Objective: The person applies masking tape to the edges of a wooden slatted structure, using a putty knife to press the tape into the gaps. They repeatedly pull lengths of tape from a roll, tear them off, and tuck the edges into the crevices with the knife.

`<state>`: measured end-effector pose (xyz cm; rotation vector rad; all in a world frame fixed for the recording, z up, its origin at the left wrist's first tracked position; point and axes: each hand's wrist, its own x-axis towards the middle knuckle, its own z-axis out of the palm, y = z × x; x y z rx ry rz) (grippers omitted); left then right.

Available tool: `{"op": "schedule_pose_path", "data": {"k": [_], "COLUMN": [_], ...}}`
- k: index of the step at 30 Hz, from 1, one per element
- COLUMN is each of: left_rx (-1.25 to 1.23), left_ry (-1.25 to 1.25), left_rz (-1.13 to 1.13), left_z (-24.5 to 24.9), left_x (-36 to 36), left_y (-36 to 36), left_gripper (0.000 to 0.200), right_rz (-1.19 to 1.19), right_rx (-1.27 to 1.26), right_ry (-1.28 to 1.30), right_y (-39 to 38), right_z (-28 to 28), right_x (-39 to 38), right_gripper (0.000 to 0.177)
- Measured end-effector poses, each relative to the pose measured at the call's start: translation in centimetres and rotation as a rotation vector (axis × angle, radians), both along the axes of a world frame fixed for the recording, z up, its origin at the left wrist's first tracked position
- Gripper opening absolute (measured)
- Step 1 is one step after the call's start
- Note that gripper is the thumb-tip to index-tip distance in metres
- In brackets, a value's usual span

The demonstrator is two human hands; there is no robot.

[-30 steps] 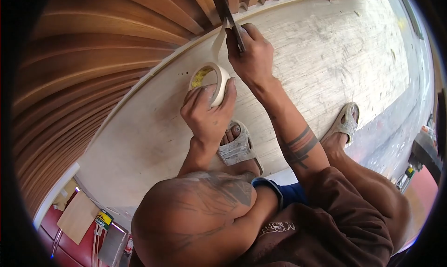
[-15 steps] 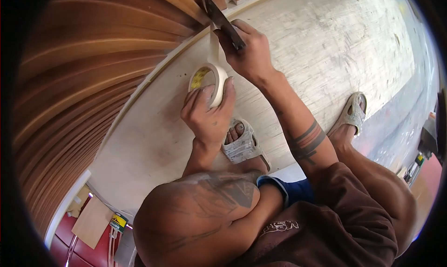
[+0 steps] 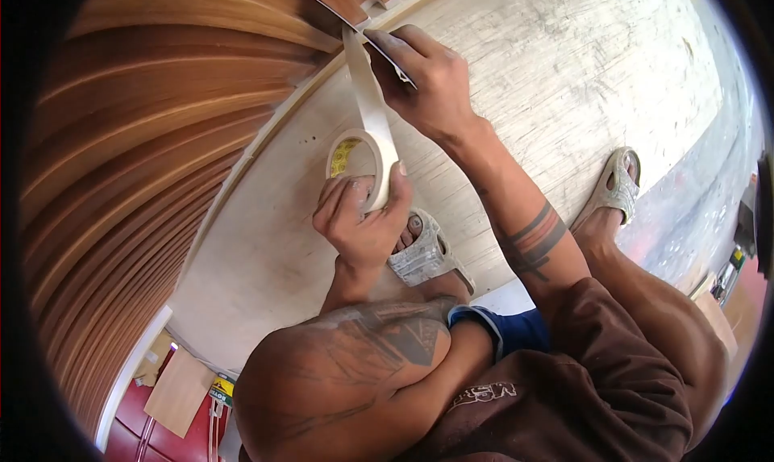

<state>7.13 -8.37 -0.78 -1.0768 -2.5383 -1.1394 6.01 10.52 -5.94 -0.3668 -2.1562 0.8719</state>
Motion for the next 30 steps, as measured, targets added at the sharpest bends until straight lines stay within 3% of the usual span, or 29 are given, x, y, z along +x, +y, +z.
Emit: {"op": "schedule_pose_path", "data": {"k": [5, 7, 11, 13, 16, 20, 27, 30], "left_rx": [0.081, 0.101, 0.159, -0.048, -0.144, -0.159, -0.183, -0.087], "left_ry": [-0.113, -0.295, -0.351, -0.072, 0.026, 0.043, 0.044, 0.027], "left_rz": [-0.065, -0.029, 0.065, 0.161, 0.282, 0.313, 0.277, 0.276], "left_z": [0.8, 1.4, 0.4, -0.3, -2.2, -3.6, -2.0, -1.7], "left_x": [0.3, 0.4, 0.4, 0.0, -0.8, -2.0, -1.4, -1.2], "left_y": [1.0, 1.1, 0.6, -0.5, -1.9, -3.3, -2.6, -2.0], "left_gripper": [0.031, 0.032, 0.033, 0.031, 0.028, 0.028, 0.021, 0.021], "right_rz": [0.037, 0.044, 0.048, 0.028, 0.01, -0.012, -0.004, -0.022], "right_rx": [0.025, 0.017, -0.012, 0.023, 0.044, 0.011, -0.043, 0.017], "right_ry": [-0.006, -0.019, -0.028, -0.018, 0.006, 0.002, -0.024, -0.006], "right_y": [0.6, 0.6, 0.5, 0.2, -0.8, -2.2, -3.0, -2.1], "right_z": [0.3, 0.5, 0.8, 0.4, 0.7, 0.1, -0.1, -0.3], "right_x": [0.1, 0.2, 0.2, 0.0, -0.2, -0.5, -0.5, -0.2], "right_gripper": [0.035, 0.034, 0.033, 0.033, 0.031, 0.031, 0.032, 0.031]}}
